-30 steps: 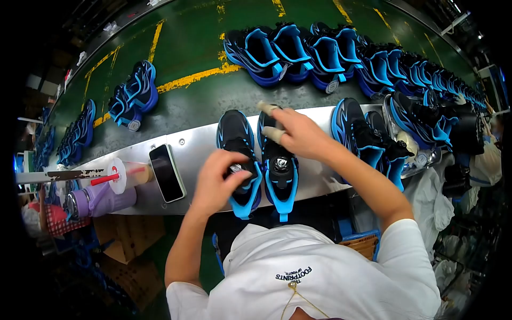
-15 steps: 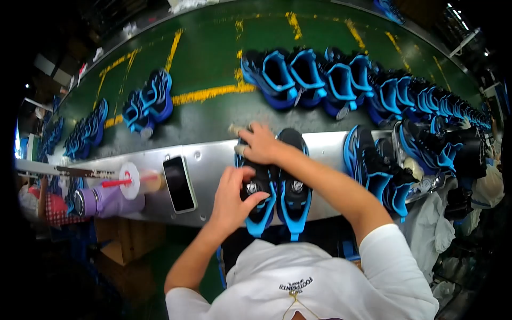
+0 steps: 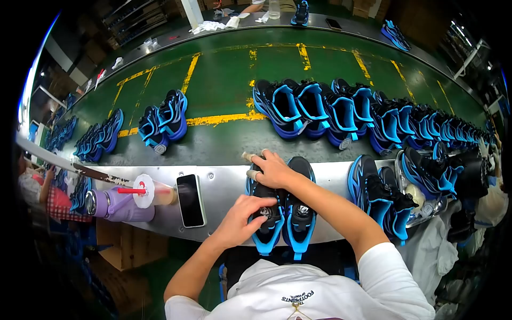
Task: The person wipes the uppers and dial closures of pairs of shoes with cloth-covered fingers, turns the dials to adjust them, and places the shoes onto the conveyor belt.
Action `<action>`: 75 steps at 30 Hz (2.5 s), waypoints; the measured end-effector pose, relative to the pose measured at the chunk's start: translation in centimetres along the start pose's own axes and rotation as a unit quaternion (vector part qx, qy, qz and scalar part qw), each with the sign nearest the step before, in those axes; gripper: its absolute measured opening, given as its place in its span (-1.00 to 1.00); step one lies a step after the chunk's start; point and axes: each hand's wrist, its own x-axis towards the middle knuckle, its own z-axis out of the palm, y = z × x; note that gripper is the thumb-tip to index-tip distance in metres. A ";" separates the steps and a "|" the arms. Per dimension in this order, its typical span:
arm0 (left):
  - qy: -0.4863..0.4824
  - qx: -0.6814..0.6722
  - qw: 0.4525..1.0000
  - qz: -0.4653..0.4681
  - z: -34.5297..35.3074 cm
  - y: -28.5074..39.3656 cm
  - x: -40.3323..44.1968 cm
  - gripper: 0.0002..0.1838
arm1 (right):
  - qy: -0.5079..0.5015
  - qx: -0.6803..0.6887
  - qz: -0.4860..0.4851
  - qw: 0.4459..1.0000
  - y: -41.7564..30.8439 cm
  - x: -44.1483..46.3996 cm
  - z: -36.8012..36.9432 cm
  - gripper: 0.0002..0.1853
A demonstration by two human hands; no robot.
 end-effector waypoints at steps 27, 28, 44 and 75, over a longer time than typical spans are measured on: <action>0.050 -0.067 0.996 -0.031 2.3 -1.3 -0.3 -0.59 | -0.006 0.041 -0.008 0.999 1.5 0.3 0.4 -0.45; 0.086 -0.072 0.993 -0.046 3.0 -1.0 -0.6 -0.57 | -0.008 0.046 -0.005 0.999 1.4 0.4 0.2 -0.45; 0.012 -0.073 0.997 -0.019 2.2 -1.9 -0.1 -0.53 | -0.027 0.071 -0.012 0.997 2.1 0.0 -0.2 -0.45; -0.031 0.302 0.953 0.000 -0.4 3.0 1.2 -0.60 | 0.279 0.191 -0.067 0.939 5.9 -6.6 -9.7 -0.72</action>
